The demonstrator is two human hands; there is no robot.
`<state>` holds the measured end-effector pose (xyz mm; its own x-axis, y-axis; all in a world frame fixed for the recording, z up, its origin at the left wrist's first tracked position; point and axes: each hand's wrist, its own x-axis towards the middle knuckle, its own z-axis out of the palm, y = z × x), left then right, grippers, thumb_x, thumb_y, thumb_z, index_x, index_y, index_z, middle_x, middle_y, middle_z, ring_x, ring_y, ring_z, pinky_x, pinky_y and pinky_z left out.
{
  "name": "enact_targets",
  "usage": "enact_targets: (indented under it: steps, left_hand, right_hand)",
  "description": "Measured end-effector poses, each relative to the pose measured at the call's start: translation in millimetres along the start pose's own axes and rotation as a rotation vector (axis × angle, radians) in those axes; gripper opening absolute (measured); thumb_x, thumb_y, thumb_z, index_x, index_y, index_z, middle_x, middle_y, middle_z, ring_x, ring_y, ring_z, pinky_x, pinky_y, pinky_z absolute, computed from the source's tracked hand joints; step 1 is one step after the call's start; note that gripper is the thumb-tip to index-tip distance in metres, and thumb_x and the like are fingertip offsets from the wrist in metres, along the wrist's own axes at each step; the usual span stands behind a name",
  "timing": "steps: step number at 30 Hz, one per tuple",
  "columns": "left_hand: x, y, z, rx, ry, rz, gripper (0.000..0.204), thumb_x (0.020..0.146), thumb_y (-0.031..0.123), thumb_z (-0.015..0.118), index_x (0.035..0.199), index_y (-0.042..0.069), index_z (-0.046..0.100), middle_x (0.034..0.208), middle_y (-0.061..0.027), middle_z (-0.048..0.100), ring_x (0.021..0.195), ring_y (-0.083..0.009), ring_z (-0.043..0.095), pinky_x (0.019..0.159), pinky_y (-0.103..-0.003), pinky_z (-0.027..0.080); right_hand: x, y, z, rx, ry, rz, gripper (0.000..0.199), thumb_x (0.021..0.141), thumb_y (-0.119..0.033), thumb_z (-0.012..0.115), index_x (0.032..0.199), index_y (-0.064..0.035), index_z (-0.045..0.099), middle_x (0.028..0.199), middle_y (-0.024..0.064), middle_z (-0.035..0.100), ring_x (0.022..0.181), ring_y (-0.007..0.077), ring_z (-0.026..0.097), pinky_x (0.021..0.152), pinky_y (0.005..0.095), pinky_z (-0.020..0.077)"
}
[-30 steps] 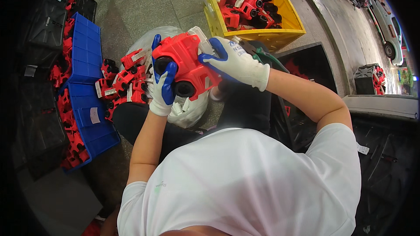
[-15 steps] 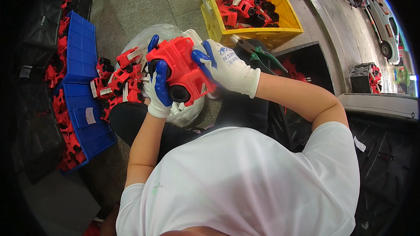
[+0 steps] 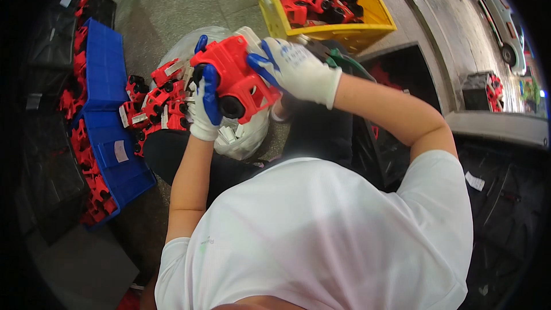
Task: The person assembles or repairs small red toy fire trucks using pliers.
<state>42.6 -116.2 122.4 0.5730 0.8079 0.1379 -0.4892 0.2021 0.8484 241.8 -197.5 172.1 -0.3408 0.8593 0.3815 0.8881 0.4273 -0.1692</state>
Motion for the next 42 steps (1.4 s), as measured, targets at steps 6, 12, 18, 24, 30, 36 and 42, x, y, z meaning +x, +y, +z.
enact_targets:
  steps: [6,12,18,24,30,36,42]
  left_hand:
    - [6.9,-9.4,-17.3,-0.754,-0.081,-0.292,0.058,0.094,0.043,0.051,0.139,0.009,0.039,0.139,-0.0108,0.046,0.127,-0.0291,0.045,0.109,-0.047,0.033]
    - [17.6,-26.8,-32.6,-0.805,-0.069,-0.316,0.061,0.092,0.044,0.054,0.139,0.008,0.04,0.14,-0.0114,0.046,0.126,-0.0311,0.046,0.109,-0.049,0.033]
    - [17.8,-34.8,-32.0,-0.55,0.025,-0.326,0.06,0.093,0.042,0.053,0.14,0.008,0.039,0.14,-0.0101,0.046,0.126,-0.029,0.047,0.108,-0.046,0.035]
    - [7.2,-59.6,-60.5,-0.235,0.21,-0.262,0.047,0.095,0.035,0.051,0.135,0.01,0.046,0.135,-0.0046,0.05,0.123,-0.0204,0.049,0.104,-0.038,0.039]
    - [9.7,-19.7,-9.4,-0.622,-0.109,-0.341,0.059,0.092,0.039,0.055,0.14,0.009,0.038,0.137,-0.0093,0.048,0.125,-0.0252,0.048,0.106,-0.043,0.037]
    - [2.8,2.8,-10.0,-0.648,-0.118,-0.324,0.063,0.091,0.044,0.056,0.141,0.011,0.038,0.136,-0.0101,0.049,0.122,-0.0271,0.051,0.105,-0.045,0.04]
    - [1.3,5.4,-20.2,-0.629,-0.16,-0.42,0.067,0.09,0.044,0.057,0.144,0.011,0.034,0.142,-0.011,0.044,0.127,-0.0284,0.046,0.109,-0.046,0.034]
  right_hand:
    - [-1.7,35.7,-65.3,0.104,0.234,0.475,0.034,0.092,-0.029,0.058,0.119,-0.0092,0.058,0.111,0.0122,0.058,0.092,0.03,0.062,0.081,0.0362,0.0496]
    - [-69.4,37.6,-79.9,-0.116,-0.001,0.585,0.062,0.084,-0.039,0.066,0.135,-0.0101,0.044,0.133,0.0202,0.044,0.12,0.0363,0.047,0.098,0.0417,0.0417]
    - [-116.2,25.1,-24.0,-0.108,0.133,0.615,0.081,0.071,-0.036,0.078,0.136,-0.0065,0.04,0.14,0.0247,0.037,0.126,0.043,0.041,0.103,0.0451,0.0374]
    - [-129.1,29.3,-9.0,-0.042,0.115,0.598,0.065,0.066,-0.041,0.079,0.117,-0.0089,0.054,0.134,0.0208,0.043,0.116,0.0417,0.047,0.096,0.0483,0.0409]
    - [-116.2,36.6,-45.6,0.1,-0.124,0.773,0.058,0.069,-0.037,0.078,0.112,-0.0035,0.058,0.117,0.0189,0.053,0.108,0.0373,0.053,0.09,0.0434,0.0451]
    - [-100.9,25.2,-81.6,1.614,0.213,0.981,0.043,0.088,-0.023,0.065,0.122,-0.0016,0.051,0.115,0.0147,0.059,0.095,0.0241,0.063,0.083,0.0385,0.0532]
    - [-92.3,-13.0,-54.5,1.924,0.007,0.882,0.057,0.084,-0.02,0.067,0.132,-0.0004,0.045,0.122,0.0161,0.058,0.108,0.028,0.059,0.093,0.0415,0.0491]
